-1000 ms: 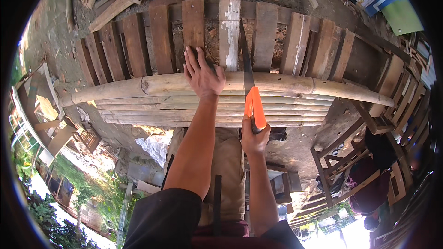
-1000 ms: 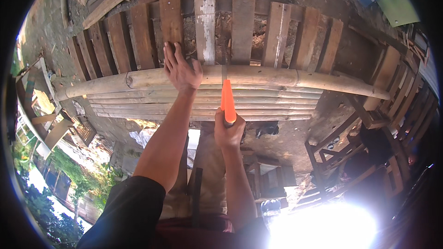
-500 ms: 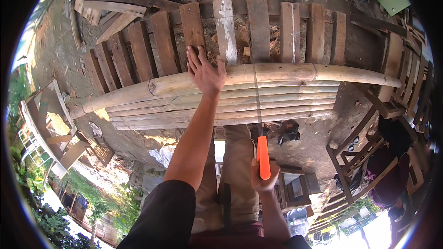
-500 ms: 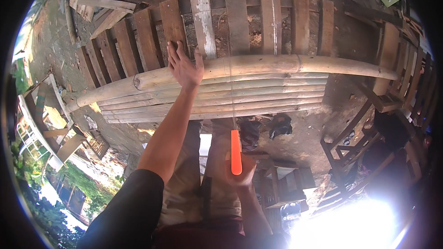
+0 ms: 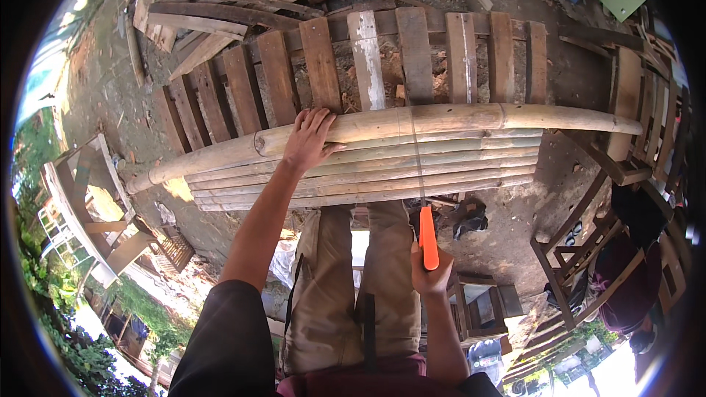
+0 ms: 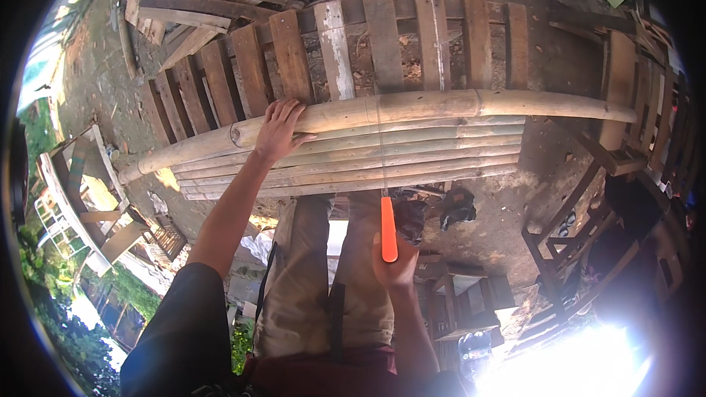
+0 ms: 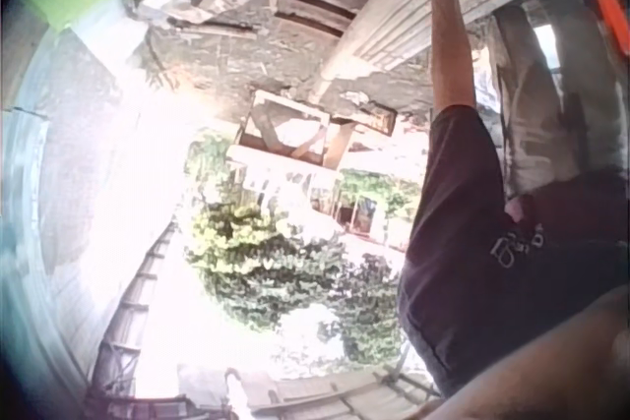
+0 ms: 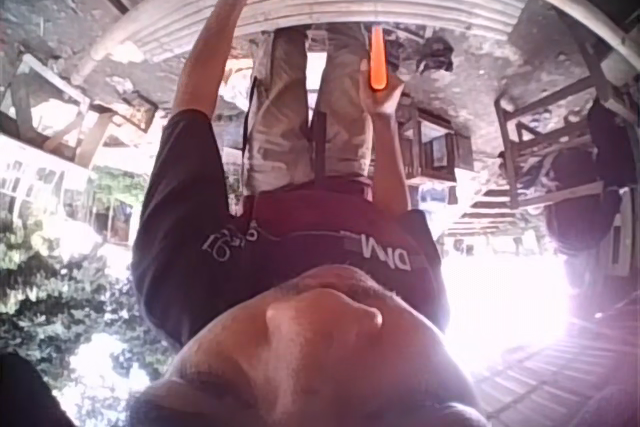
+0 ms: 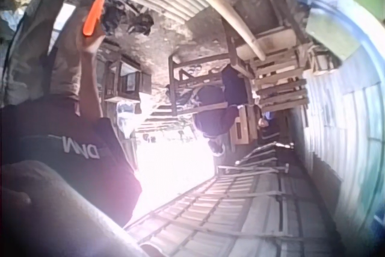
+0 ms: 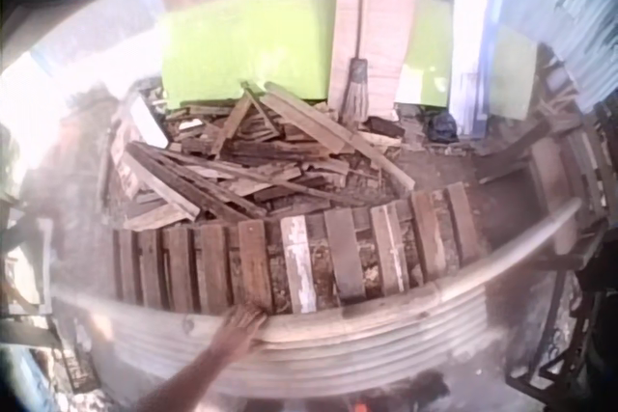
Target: The person uses a hand saw to cut a long bamboo pole resting on a wooden pallet. They hold the pole with one hand and saw with the other, eventually separating a segment of the bamboo.
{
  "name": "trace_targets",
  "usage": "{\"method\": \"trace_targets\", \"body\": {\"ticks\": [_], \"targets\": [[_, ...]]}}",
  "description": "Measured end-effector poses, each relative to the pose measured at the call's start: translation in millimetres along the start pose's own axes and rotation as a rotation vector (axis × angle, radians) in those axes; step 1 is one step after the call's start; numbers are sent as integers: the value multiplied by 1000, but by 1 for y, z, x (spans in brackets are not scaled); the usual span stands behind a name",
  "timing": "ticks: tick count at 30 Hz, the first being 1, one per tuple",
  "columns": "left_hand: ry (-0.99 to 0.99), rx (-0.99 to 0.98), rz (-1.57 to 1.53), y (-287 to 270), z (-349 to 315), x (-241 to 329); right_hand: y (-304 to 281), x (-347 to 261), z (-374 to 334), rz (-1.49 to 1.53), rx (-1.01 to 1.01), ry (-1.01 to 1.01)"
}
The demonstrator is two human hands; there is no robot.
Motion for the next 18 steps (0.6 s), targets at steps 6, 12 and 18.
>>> {"method": "trace_targets", "body": {"ticks": [6, 12, 18], "targets": [[99, -43, 109, 4, 1, 11, 7, 1, -7, -7, -2, -23], [36, 47, 111, 5, -4, 13, 8, 2, -9, 40, 21, -28], [1, 96, 79, 3, -5, 17, 9, -3, -10, 42, 40, -60]]}}
Point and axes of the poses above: each hand's wrist, its own z-axis towards the middle knuckle, its own y-axis out of the palm, x = y × z, the point moved 8 cm from there along z, towards the middle knuckle, and after that the axes turned 5 degrees about x, right-handed, at the moved point
